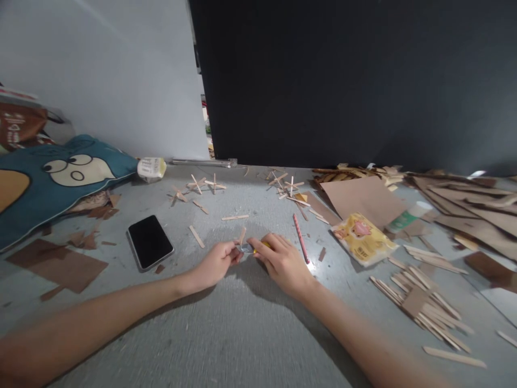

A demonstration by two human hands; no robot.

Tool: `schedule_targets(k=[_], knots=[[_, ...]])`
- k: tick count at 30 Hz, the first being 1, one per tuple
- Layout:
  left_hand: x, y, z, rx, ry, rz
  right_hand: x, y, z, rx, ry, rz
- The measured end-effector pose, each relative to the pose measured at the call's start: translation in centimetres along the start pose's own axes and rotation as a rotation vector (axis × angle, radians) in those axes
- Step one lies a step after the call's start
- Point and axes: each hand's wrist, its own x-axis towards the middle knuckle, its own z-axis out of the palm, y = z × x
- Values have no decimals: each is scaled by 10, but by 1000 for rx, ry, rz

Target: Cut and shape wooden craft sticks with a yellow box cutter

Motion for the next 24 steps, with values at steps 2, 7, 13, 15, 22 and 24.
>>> schedule_targets(k=[2,7,13,15,22,24], knots=[[-2,5,-2,-5,5,24,0,0,0,21,12,-2],[-6,15,-4,-61,34,57,-1,1,-1,33,25,18],[-2,8,-2,5,19,25,-2,2,2,3,-1,6],[0,3,0,11,7,12,-2,2,3,-3,-7,-3],[-3,9,-2,-36,-5,15,1,0,1,18,10,-14],[-5,14,-3,-41,16,47,1,0,0,47,14,-4]])
